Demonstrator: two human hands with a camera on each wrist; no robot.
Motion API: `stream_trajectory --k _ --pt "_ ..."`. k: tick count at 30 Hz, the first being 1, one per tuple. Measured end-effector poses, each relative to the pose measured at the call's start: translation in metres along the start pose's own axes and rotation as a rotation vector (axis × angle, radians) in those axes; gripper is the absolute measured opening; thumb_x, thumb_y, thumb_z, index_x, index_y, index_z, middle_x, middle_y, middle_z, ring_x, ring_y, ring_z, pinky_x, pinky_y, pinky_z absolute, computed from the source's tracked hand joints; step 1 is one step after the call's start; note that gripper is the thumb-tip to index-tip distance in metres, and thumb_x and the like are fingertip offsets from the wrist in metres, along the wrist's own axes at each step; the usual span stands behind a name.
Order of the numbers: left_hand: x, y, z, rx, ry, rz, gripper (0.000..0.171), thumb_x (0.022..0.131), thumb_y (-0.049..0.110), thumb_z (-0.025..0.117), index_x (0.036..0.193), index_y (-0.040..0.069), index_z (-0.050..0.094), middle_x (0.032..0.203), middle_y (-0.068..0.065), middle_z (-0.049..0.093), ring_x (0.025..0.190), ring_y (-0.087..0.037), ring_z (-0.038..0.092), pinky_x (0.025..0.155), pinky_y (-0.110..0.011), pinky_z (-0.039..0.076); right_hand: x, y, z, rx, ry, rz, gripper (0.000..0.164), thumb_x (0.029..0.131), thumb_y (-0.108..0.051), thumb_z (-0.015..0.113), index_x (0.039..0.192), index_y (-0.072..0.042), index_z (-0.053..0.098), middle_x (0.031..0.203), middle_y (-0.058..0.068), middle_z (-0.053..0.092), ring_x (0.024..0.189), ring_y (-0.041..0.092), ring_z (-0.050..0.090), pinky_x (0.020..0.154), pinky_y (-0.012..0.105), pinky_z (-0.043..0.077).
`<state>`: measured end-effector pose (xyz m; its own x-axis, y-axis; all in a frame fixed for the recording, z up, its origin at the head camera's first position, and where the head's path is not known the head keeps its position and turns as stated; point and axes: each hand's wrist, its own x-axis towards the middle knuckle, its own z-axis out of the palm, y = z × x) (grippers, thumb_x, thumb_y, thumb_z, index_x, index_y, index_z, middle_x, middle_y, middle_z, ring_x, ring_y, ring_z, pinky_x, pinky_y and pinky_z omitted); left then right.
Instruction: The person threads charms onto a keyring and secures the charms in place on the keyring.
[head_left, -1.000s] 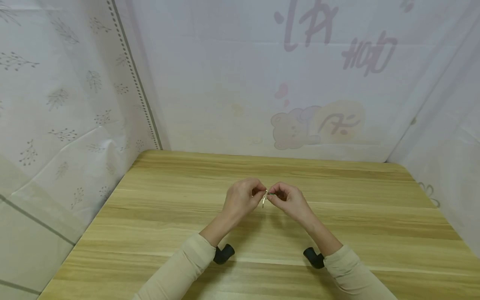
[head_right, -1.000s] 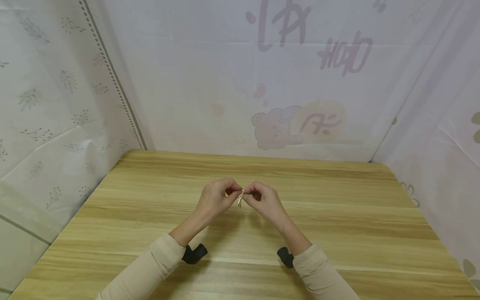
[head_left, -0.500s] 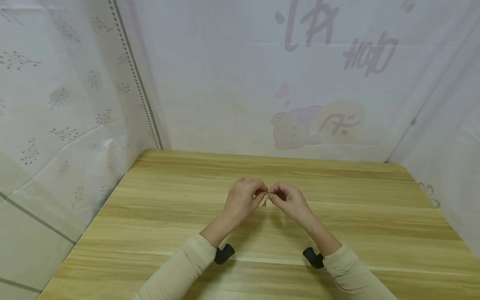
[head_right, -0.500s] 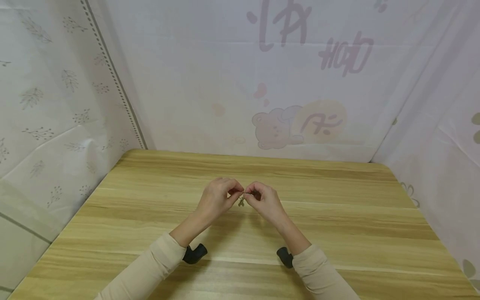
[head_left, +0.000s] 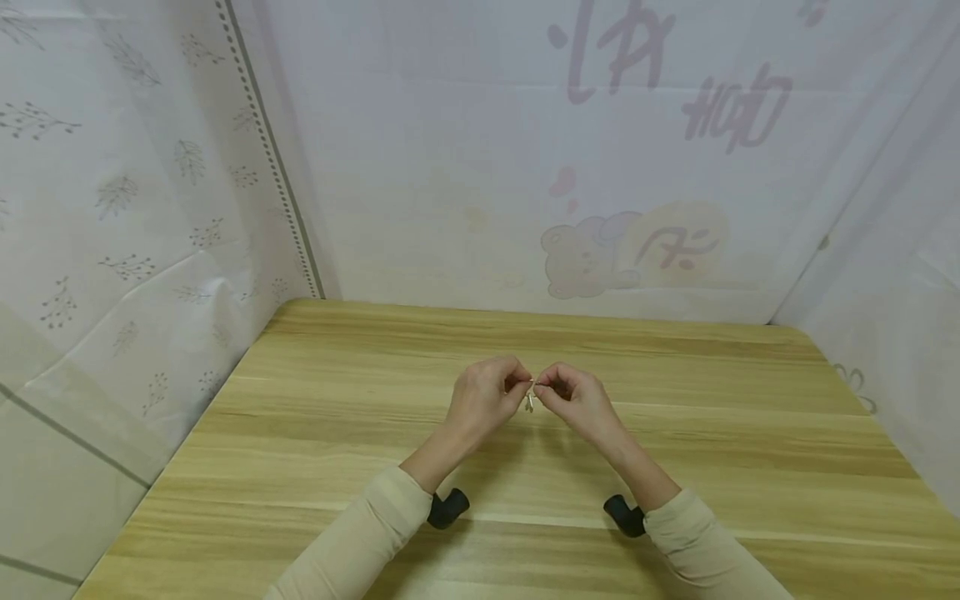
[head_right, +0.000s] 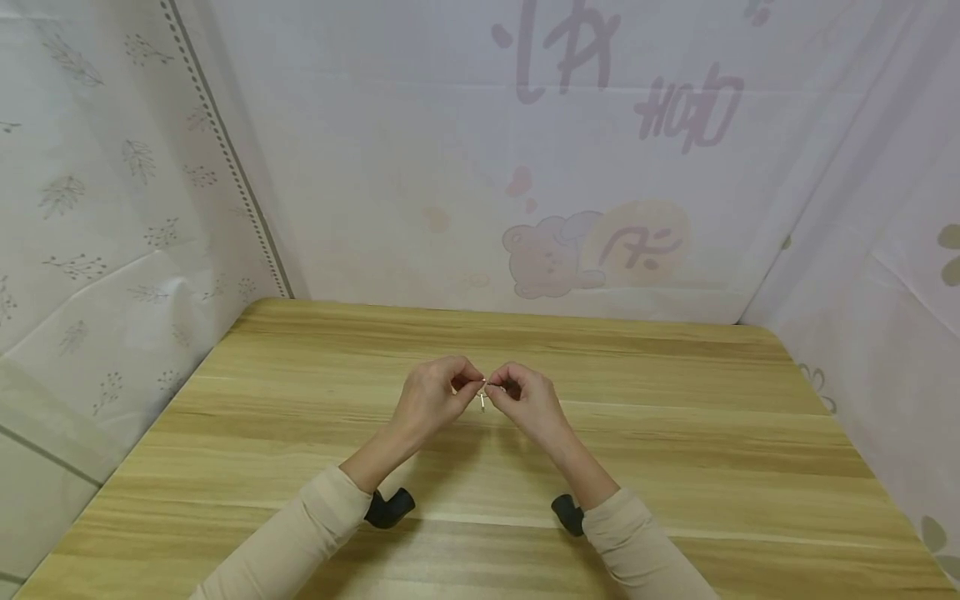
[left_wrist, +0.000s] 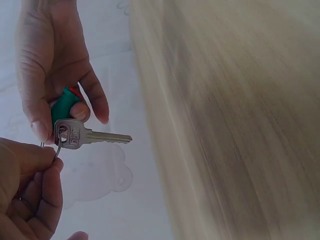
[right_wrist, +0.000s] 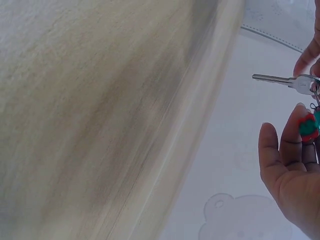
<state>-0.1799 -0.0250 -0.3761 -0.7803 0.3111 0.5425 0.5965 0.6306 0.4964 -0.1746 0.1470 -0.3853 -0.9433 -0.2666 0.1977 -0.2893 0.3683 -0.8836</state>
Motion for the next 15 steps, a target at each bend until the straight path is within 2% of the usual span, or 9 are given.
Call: stream_trajectory --k 8,15 --pt "-0.0005 -0.0010 0.0004 -0.038 0.007 -0.049 0.007 0.079 0.005 0.073 0.076 0.009 0.068 0.070 0.000 0.069 0.055 -0.007 0.060 0.050 -0.013 0.043 0.0014 -0.0010 0.0015 -0.003 0.017 0.021 0.005 0.090 -0.009 0.063 0.090 -0.004 0.062 0.078 0.005 0.060 0.062 0.008 0.046 0.054 0.020 0.039" --pt "-0.0001 0.0000 0.0012 -0.033 0.024 -0.085 0.007 0.079 0.006 0.073 0.075 0.010 0.068 0.068 0.000 0.068 0.052 -0.007 0.057 0.047 -0.013 0.040 0.0027 -0.0006 0.0040 -0.010 0.055 0.036 0.005 0.089 -0.009 0.064 0.089 -0.003 0.063 0.078 0.005 0.061 0.062 0.008 0.046 0.054 0.019 0.039"
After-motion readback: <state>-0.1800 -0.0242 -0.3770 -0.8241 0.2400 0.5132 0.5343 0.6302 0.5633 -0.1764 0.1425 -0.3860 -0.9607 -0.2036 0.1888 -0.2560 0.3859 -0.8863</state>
